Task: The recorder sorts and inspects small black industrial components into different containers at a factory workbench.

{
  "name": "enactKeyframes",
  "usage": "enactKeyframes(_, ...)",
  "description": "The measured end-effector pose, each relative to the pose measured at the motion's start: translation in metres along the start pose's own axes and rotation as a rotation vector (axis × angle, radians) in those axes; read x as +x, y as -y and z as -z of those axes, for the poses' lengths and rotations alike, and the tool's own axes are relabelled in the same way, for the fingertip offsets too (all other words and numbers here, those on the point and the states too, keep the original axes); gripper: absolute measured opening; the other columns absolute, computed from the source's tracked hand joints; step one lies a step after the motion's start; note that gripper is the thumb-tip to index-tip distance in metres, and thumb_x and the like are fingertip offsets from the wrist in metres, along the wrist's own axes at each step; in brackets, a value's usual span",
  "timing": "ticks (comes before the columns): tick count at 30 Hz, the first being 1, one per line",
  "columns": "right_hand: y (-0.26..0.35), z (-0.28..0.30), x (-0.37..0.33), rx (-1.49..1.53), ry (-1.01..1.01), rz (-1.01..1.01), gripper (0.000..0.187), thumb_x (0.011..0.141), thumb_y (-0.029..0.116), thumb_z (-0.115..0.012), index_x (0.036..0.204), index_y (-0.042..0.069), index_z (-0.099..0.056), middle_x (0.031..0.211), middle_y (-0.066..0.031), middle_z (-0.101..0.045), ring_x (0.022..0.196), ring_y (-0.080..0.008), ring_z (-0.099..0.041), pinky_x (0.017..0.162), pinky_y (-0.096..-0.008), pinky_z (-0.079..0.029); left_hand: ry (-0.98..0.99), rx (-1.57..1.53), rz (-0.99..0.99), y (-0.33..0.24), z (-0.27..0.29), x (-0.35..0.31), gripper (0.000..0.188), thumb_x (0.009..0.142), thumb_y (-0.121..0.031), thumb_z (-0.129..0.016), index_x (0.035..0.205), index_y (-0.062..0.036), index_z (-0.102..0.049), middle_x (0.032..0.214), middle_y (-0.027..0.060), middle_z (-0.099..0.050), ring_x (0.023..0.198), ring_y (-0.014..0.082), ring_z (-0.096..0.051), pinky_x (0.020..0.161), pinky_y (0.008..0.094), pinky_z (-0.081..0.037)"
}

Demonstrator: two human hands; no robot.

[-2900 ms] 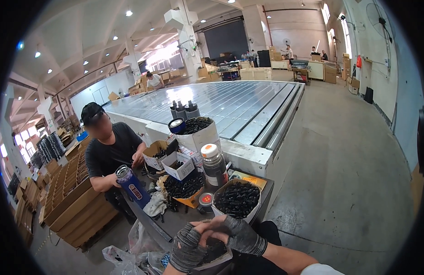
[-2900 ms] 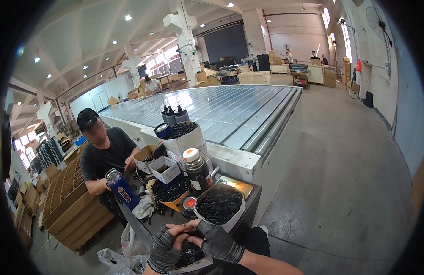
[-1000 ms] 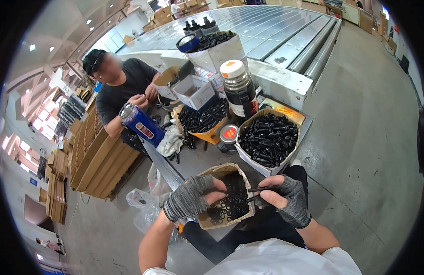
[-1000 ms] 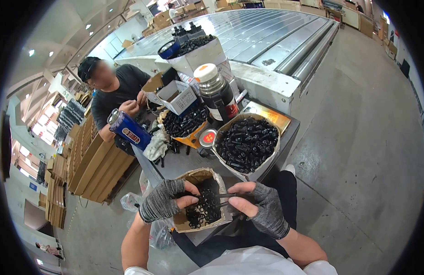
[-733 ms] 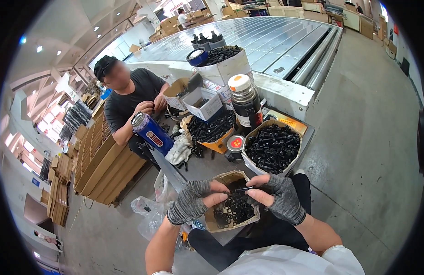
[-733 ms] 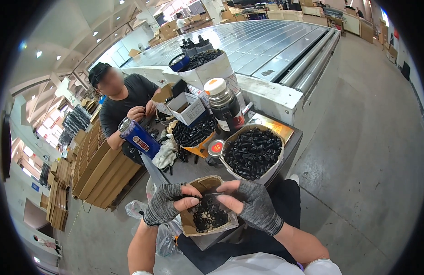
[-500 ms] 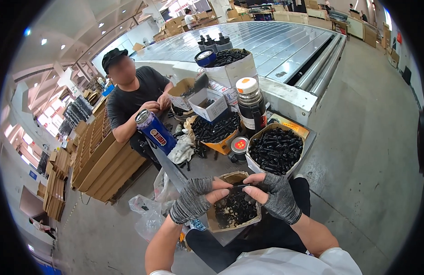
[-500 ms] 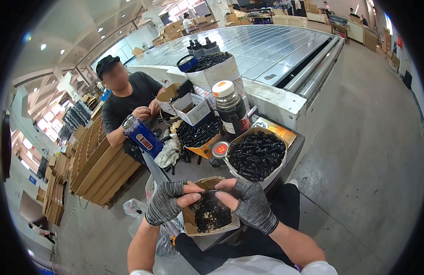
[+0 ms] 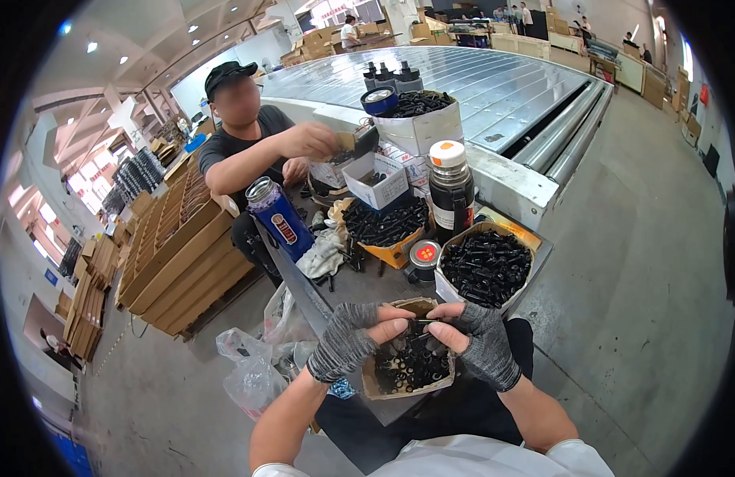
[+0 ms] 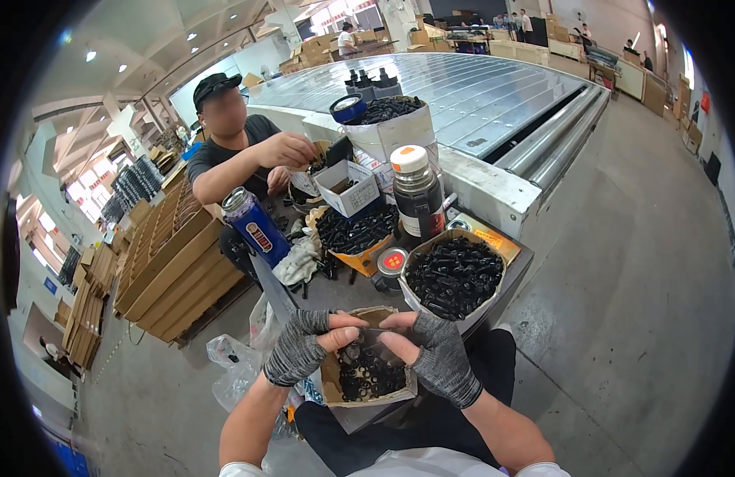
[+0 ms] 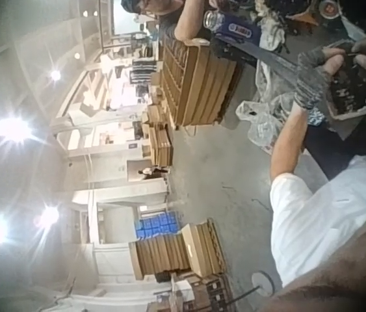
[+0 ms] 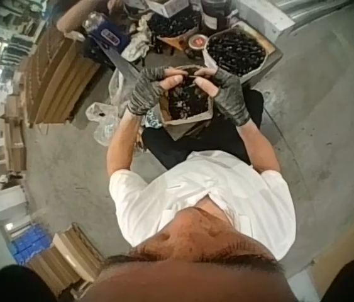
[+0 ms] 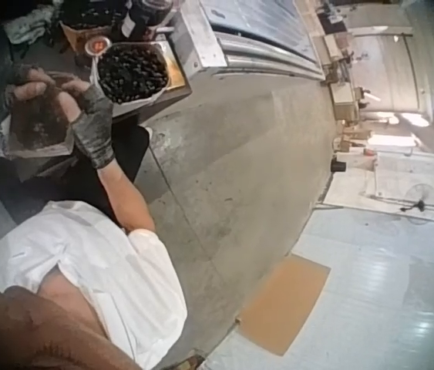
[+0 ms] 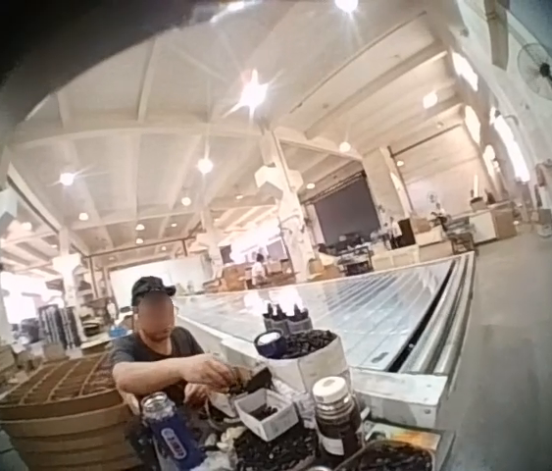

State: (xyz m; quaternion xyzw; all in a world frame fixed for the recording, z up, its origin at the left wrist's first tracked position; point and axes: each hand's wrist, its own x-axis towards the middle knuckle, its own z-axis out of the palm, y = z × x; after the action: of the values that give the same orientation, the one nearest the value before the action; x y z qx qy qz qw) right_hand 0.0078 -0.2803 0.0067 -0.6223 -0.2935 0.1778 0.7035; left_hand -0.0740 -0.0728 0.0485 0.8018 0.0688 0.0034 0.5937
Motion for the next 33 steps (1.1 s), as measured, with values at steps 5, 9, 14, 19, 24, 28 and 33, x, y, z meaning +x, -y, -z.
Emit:
enactKeyframes(5,0.000,-0.001,0.002,0.239,0.018,-0.145,0.022,0.094,0.013,-0.066,0.110,-0.002,-0.066,0.094,-0.0085,-0.071,0.084,-0.0132,-0.066,0.077,-0.0272,-0.054,0.014,-0.168,0.145,-0.008,-0.001,0.000,0.029,0.090,-0.022,-0.074,0.110,-0.0023,-0.074,0.100,0.0061,-0.073,0.092,0.0134,-0.065,0.086,0.0280,-0.051)
enactKeyframes(9,0.004,-0.001,0.002,0.373,0.023,-0.201,0.023,0.095,0.015,-0.066,0.109,-0.002,-0.067,0.096,-0.0086,-0.071,0.088,-0.0140,-0.065,0.084,-0.0286,-0.052,0.004,-0.184,0.146,-0.015,-0.001,0.002,0.028,0.090,-0.021,-0.074,0.109,0.0004,-0.072,0.097,0.0070,-0.073,0.089,0.0133,-0.066,0.084,0.0272,-0.052)
enactKeyframes(14,0.004,0.004,0.006,0.366,0.097,-0.196,0.024,0.095,0.016,-0.065,0.110,-0.003,-0.066,0.097,-0.0091,-0.071,0.090,-0.0146,-0.065,0.086,-0.0290,-0.052,0.025,-0.277,0.187,-0.015,0.000,0.004,0.029,0.090,-0.019,-0.072,0.110,0.0017,-0.070,0.093,0.0060,-0.073,0.087,0.0116,-0.065,0.081,0.0263,-0.052)
enactKeyframes(19,0.001,0.005,0.006,0.346,0.101,-0.192,0.024,0.096,0.016,-0.064,0.111,-0.003,-0.066,0.096,-0.0096,-0.071,0.091,-0.0153,-0.066,0.084,-0.0291,-0.053,0.089,-0.402,0.234,-0.018,0.002,0.005,0.028,0.091,-0.018,-0.070,0.108,0.0040,-0.069,0.091,0.0071,-0.072,0.087,0.0133,-0.066,0.082,0.0263,-0.052)
enactKeyframes(24,-0.002,0.001,0.008,0.430,0.053,-0.193,0.026,0.097,0.015,-0.063,0.115,-0.003,-0.063,0.096,-0.0112,-0.070,0.089,-0.0161,-0.066,0.077,-0.0288,-0.056,0.071,-0.342,0.189,-0.009,0.005,0.006,0.026,0.090,-0.018,-0.071,0.105,0.0034,-0.069,0.089,0.0075,-0.072,0.086,0.0141,-0.066,0.082,0.0267,-0.052)
enactKeyframes(28,-0.009,-0.002,0.009,0.418,0.010,-0.164,0.026,0.097,0.015,-0.063,0.116,-0.003,-0.062,0.097,-0.0119,-0.070,0.088,-0.0162,-0.067,0.075,-0.0294,-0.056,0.096,-0.320,0.170,-0.015,0.010,-0.002,0.027,0.089,-0.019,-0.074,0.106,0.0025,-0.070,0.089,0.0068,-0.072,0.086,0.0135,-0.066,0.080,0.0271,-0.052)
enactKeyframes(33,-0.004,-0.009,0.007,0.411,-0.077,-0.053,0.021,0.096,0.012,-0.063,0.112,-0.002,-0.061,0.098,-0.0125,-0.069,0.088,-0.0167,-0.067,0.073,-0.0299,-0.059,0.100,-0.132,0.165,-0.015,0.009,-0.003,0.027,0.087,-0.021,-0.077,0.102,0.0000,-0.071,0.088,0.0054,-0.072,0.084,0.0115,-0.065,0.079,0.0269,-0.052)
